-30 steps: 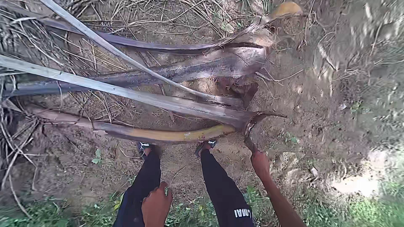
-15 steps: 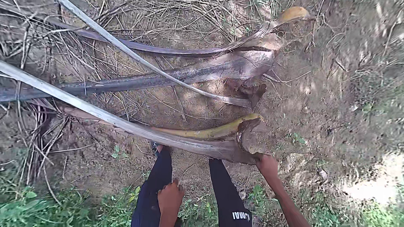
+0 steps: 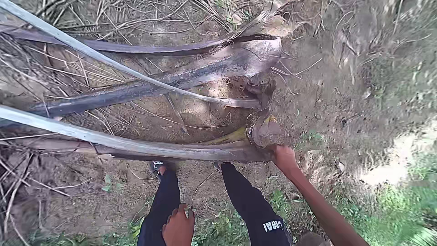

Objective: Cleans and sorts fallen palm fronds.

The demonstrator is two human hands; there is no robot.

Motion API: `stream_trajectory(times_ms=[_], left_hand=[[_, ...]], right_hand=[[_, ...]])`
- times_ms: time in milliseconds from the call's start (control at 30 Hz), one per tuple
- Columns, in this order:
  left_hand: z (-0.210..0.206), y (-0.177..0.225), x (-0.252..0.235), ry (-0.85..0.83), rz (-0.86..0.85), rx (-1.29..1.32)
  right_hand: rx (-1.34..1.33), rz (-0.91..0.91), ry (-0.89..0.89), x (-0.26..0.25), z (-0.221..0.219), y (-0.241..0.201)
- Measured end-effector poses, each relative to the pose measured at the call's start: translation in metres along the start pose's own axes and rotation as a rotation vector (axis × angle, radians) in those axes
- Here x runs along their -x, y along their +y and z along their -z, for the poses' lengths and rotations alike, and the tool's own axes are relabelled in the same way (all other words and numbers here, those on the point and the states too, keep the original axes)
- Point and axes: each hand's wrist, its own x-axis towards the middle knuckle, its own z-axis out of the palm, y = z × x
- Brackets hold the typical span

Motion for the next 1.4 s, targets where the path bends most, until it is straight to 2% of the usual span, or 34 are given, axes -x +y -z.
stream_trajectory(times_ms=[67, 133, 200, 233, 300, 367, 467, 533, 633, 733, 800, 833, 900, 933, 1000, 1100, 1167, 1200, 1267, 1300, 1367, 1400], left_hand=[[0.001, 0.0, -0.004, 0.014, -0.02, 0.03], [0.002, 0.001, -0.004, 0.007, -0.021, 0.022], [0.001, 0.006, -0.006, 0.032, -0.036, -0.004], [-0.001, 0.008, -0.006, 0.046, -0.046, -0.019], [-0.001, 0.003, -0.004, 0.044, -0.046, -0.07], [0.001, 0.004, -0.008, 0.024, -0.06, -0.083], [0.008, 0.004, -0.015, -0.018, -0.008, -0.077], [0.013, 0.003, -0.02, -0.015, 0.013, -0.078], [0.011, 0.001, -0.02, -0.045, 0.005, -0.078], [0.005, -0.002, -0.023, -0.084, -0.018, -0.13], [0.006, 0.002, -0.05, -0.082, -0.148, -0.219], [0.009, 0.011, -0.072, -0.027, -0.269, -0.263], [0.02, 0.04, -0.134, 0.244, -0.598, -0.28], [0.035, 0.069, -0.17, 0.359, -0.732, -0.263], [0.073, 0.143, -0.236, 0.468, -0.888, -0.258], [0.142, 0.267, -0.313, 0.444, -0.927, -0.366], [0.161, 0.323, -0.346, 0.297, -0.785, -0.534], [0.159, 0.337, -0.359, 0.211, -0.709, -0.595], [0.138, 0.35, -0.38, 0.138, -0.658, -0.572], [0.119, 0.352, -0.389, 0.175, -0.679, -0.523], [0.083, 0.34, -0.405, 0.387, -0.767, -0.471], [0.075, 0.334, -0.409, 0.461, -0.78, -0.492]], right_hand=[[-0.067, 0.08, 0.077, 0.016, -0.023, -0.002], [-0.147, 0.214, 0.315, 0.036, -0.045, -0.006], [-0.181, 0.319, 0.517, 0.044, -0.04, -0.011], [-0.181, 0.315, 0.503, 0.041, -0.025, -0.014], [-0.191, 0.206, 0.263, 0.015, 0.012, -0.024], [-0.209, 0.132, 0.115, -0.057, 0.033, -0.022], [-0.311, 0.166, -0.09, -0.177, 0.026, -0.006], [-0.298, 0.196, -0.145, -0.2, 0.022, -0.005], [-0.315, 0.143, -0.031, -0.177, 0.005, -0.003], [-0.507, 0.119, 0.275, -0.151, -0.032, -0.013], [-0.619, 0.104, 0.377, -0.148, -0.04, -0.014], [-0.616, 0.112, 0.347, -0.155, -0.035, -0.012], [-0.533, 0.157, 0.217, -0.173, -0.02, -0.006], [-0.507, 0.225, 0.208, -0.181, -0.014, -0.001], [-0.524, 0.387, 0.217, -0.193, -0.011, 0.013], [-0.692, 0.594, 0.172, -0.213, -0.002, 0.027], [-0.75, 0.641, 0.08, -0.223, 0.002, 0.029], [-0.744, 0.667, 0.059, -0.225, 0.001, 0.029], [-0.667, 0.707, 0.173, -0.218, -0.003, 0.027], [-0.61, 0.685, 0.288, -0.208, -0.009, 0.027], [-0.485, 0.535, 0.468, -0.187, -0.029, 0.014], [-0.443, 0.436, 0.491, -0.177, -0.038, 0.004]])
